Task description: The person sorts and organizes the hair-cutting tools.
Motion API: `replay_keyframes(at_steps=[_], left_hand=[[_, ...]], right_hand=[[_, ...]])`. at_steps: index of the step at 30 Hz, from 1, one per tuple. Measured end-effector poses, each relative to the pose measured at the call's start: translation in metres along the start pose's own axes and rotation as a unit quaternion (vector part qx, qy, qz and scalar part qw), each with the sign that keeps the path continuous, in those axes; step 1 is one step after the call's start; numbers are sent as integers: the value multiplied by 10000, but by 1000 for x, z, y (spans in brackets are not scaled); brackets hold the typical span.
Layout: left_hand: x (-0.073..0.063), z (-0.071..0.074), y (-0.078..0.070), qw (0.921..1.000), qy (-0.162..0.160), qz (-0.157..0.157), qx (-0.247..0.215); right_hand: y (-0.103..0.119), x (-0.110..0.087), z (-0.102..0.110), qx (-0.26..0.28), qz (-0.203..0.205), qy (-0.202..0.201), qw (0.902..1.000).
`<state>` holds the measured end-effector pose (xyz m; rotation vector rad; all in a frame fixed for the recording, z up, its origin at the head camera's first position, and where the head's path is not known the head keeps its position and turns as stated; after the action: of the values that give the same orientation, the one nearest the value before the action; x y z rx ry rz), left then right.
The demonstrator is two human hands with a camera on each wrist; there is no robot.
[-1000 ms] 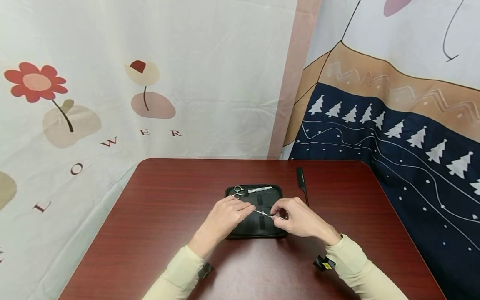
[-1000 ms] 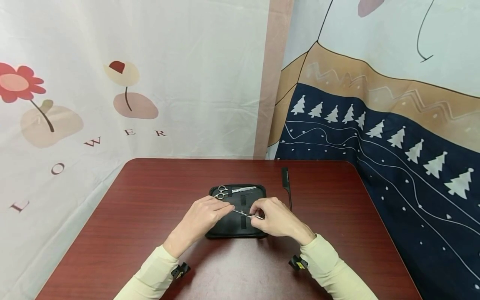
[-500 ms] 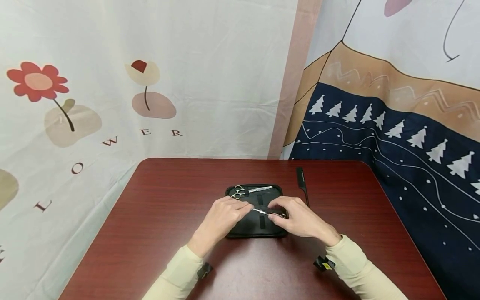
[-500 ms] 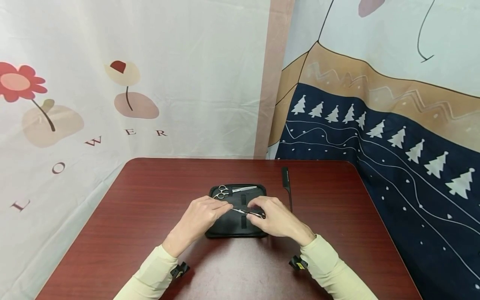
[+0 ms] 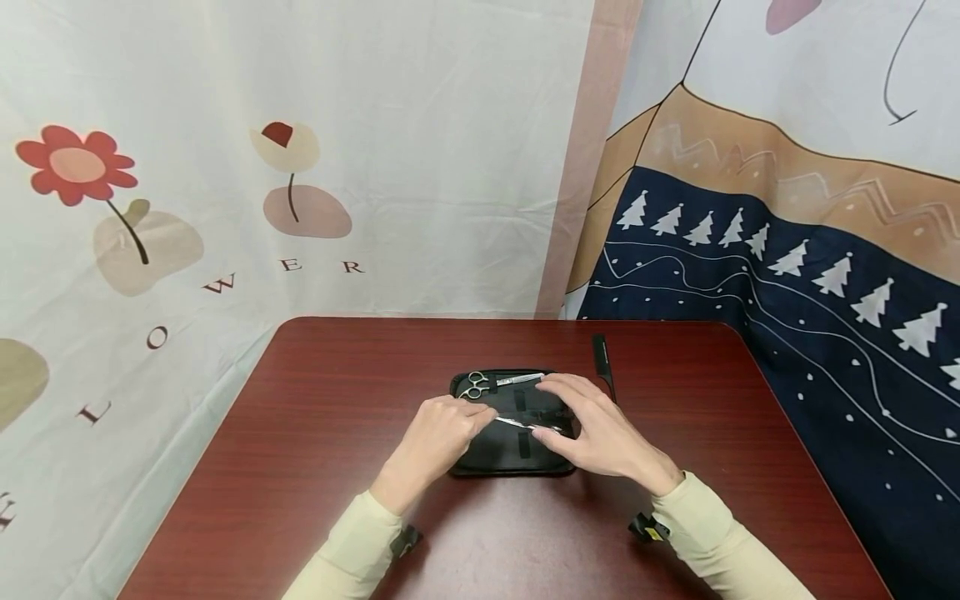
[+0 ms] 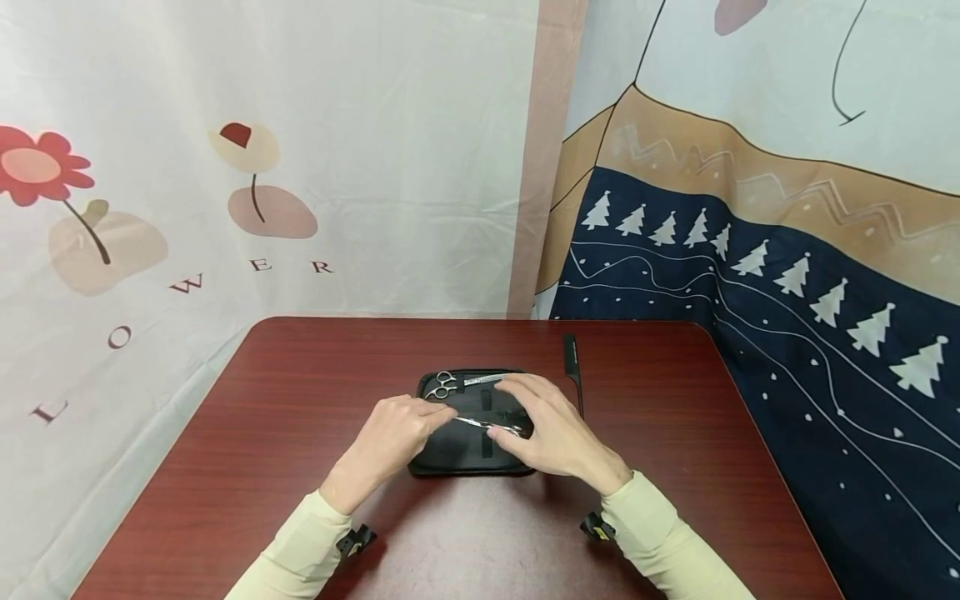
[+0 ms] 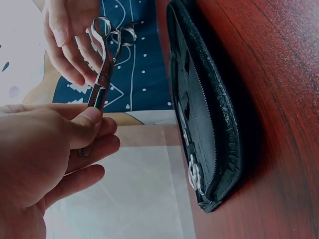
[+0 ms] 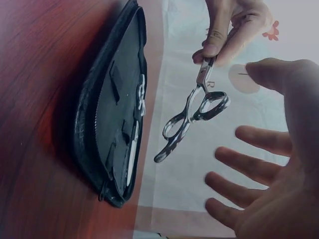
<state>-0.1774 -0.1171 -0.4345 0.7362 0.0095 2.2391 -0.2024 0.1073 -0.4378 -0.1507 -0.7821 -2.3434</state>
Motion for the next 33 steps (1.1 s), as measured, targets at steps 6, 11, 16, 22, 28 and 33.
replay_keyframes(at_steps=[6, 11, 16, 22, 28, 33], left_hand=[[-1, -2, 6, 9992, 154, 371, -86], [-2, -2, 11, 9960, 157, 762, -440], [-3, -1, 16, 9845, 181, 1286, -1176], [-4, -3, 22, 9586, 390, 1983, -2006], [-5, -10, 27, 9154, 747, 2789, -2807], [-10, -16, 30, 8475, 1188, 3544, -3768]], right_hand=[[-1, -3, 4, -286, 412, -531, 9973], [-2, -6, 6, -548, 770, -836, 9920], [-4, -10, 5, -702, 895, -863, 9898], [-6, -12, 5, -885, 1080, -939, 9857], [-7, -14, 5, -1115, 1271, -995, 9806], [-7, -14, 4, -1365, 1434, -960, 9755]])
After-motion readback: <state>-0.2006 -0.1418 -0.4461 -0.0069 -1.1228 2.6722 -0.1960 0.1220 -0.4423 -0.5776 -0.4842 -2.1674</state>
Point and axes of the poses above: each hand's wrist, its own x-axis towards the middle knuckle, its own z-axis out of the back of the hand, y = z × x, the point moved 6 cm from there along x, towards the middle knuckle, and after that the axes turned 3 degrees about y, right-handed, at the moved point
